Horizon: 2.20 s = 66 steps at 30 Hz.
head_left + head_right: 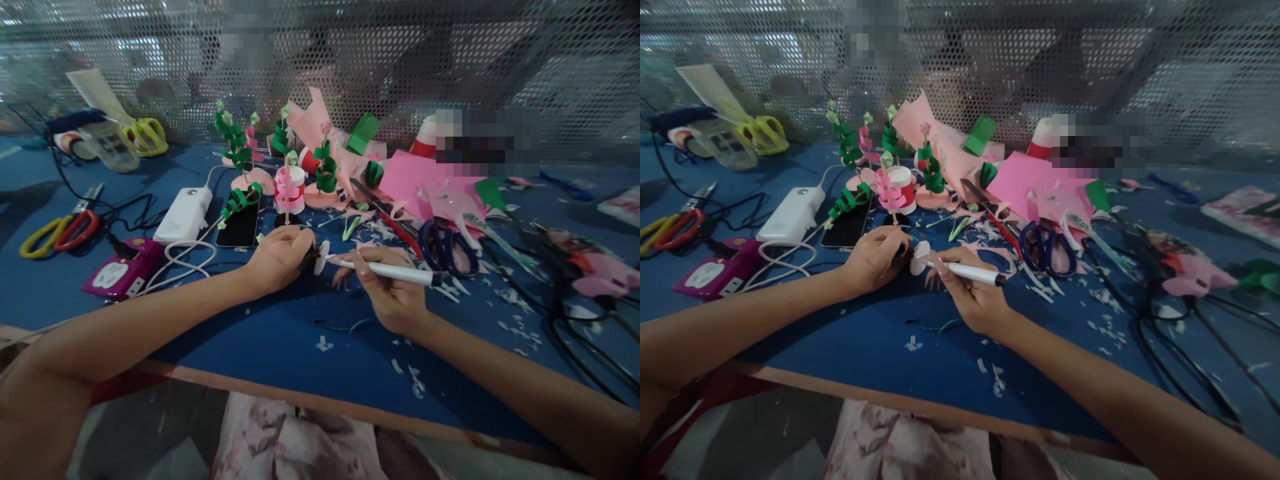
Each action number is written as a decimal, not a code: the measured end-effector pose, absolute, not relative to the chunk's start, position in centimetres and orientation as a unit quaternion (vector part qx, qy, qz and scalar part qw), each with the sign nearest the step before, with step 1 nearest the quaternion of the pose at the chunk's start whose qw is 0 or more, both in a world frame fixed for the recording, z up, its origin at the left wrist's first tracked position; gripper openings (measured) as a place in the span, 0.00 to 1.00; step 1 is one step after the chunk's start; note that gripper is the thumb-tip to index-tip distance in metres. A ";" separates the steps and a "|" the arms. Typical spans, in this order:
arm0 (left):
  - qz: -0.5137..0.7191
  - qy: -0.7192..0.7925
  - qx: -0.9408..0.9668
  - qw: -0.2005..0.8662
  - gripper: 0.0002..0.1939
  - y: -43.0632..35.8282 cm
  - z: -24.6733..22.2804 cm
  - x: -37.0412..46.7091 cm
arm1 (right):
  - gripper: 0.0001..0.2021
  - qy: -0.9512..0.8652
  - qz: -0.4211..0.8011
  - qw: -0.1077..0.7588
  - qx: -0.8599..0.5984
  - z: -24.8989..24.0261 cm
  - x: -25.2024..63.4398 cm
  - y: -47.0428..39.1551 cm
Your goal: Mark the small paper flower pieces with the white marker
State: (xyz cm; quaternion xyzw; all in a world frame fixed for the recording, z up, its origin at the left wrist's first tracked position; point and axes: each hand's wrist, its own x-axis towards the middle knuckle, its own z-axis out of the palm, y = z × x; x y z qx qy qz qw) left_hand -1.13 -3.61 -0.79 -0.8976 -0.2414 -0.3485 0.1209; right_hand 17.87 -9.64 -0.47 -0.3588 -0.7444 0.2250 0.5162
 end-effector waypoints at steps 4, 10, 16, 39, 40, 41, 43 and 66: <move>-0.337 -0.245 -0.901 0.117 0.07 -3.5 -0.8 -1.2 | 0.07 -0.749 0.179 0.516 -0.374 -0.2 17.9 -9.8; -0.352 -0.224 -0.899 0.131 0.07 -3.4 -0.9 -1.2 | 0.06 -0.767 0.194 0.493 -0.361 -0.2 17.9 -10.1; -0.353 -0.223 -0.899 0.134 0.05 -3.4 -0.9 -1.1 | 0.06 -0.791 0.183 0.472 -0.345 -0.2 18.1 -10.0; -0.328 -0.268 -0.895 0.141 0.08 -2.8 -1.5 -0.9 | 0.09 -0.799 0.109 0.493 -0.327 0.0 17.8 -9.9; -0.326 -0.270 -0.895 0.141 0.08 -2.9 -1.5 -0.9 | 0.10 -0.797 0.104 0.496 -0.330 0.0 17.8 -9.9; -0.327 -0.269 -0.895 0.141 0.08 -2.9 -1.4 -0.9 | 0.10 -0.797 0.105 0.495 -0.330 0.0 17.8 -9.9; -0.334 -0.265 -0.892 0.148 0.08 -2.9 -1.3 -0.8 | 0.10 -0.801 0.123 0.485 -0.328 0.0 17.8 -9.9; -0.288 -0.274 -0.909 0.127 0.11 -2.7 -1.2 -0.6 | 0.08 -0.788 0.176 0.482 -0.340 0.0 17.9 -9.9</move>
